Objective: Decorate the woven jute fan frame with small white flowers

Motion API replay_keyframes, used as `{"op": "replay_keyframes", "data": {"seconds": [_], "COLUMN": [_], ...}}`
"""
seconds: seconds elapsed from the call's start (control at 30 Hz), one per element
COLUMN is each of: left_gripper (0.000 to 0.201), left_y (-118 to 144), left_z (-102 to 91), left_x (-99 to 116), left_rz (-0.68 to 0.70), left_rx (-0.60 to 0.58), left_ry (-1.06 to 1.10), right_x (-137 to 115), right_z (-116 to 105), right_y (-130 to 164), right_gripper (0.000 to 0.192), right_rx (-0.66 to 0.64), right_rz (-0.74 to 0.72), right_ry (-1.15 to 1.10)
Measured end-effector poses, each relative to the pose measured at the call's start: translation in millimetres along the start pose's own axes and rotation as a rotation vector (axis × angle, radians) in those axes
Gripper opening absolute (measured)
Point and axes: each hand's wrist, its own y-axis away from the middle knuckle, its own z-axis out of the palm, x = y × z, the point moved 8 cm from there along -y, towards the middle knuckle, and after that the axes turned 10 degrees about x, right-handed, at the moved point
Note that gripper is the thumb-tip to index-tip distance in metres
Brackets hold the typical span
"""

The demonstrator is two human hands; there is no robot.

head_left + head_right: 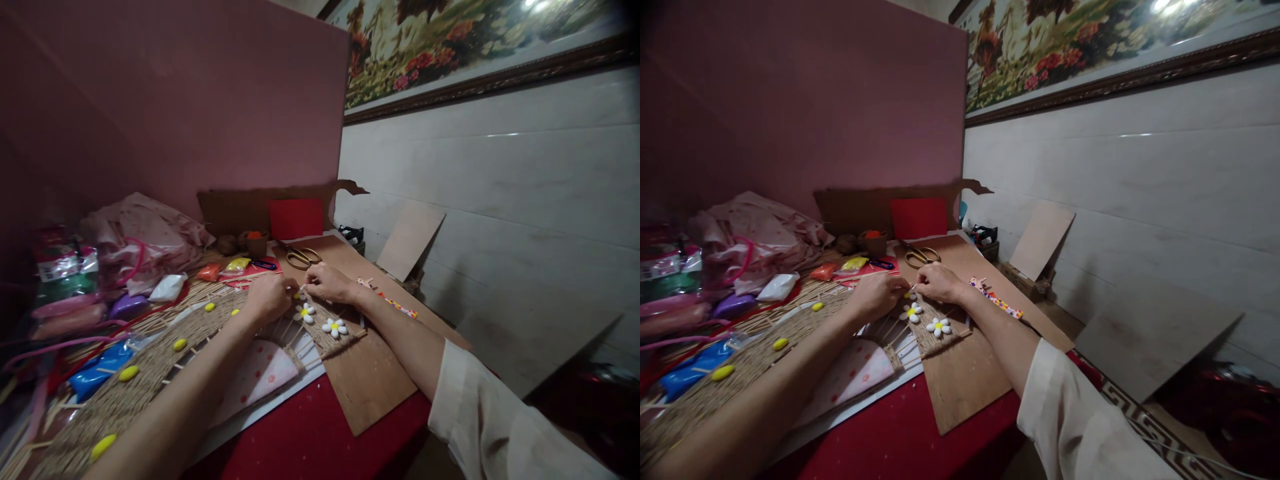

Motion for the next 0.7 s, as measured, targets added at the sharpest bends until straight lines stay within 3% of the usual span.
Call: {"op": "replay_keyframes", "data": {"seconds": [0.33,0.7], "left_gripper": [0.03,0.03], "left_y": [0,0], "left_z": [1.3,1.7], "left_x": [-2,-2], "left_rz": [-0.021,-0.028], "left_rx": [-0.017,-0.018], "left_ry": [0.006,0.01], "right_x": [-7,-10], "right_z": [3,-3], "right_y": [3,4], "right_gripper": [0.015,0.01], "right_rx": [-0.054,0.01], "right_rz": [-0.063,-0.03], "right_ry": [-0.042,0.055]}}
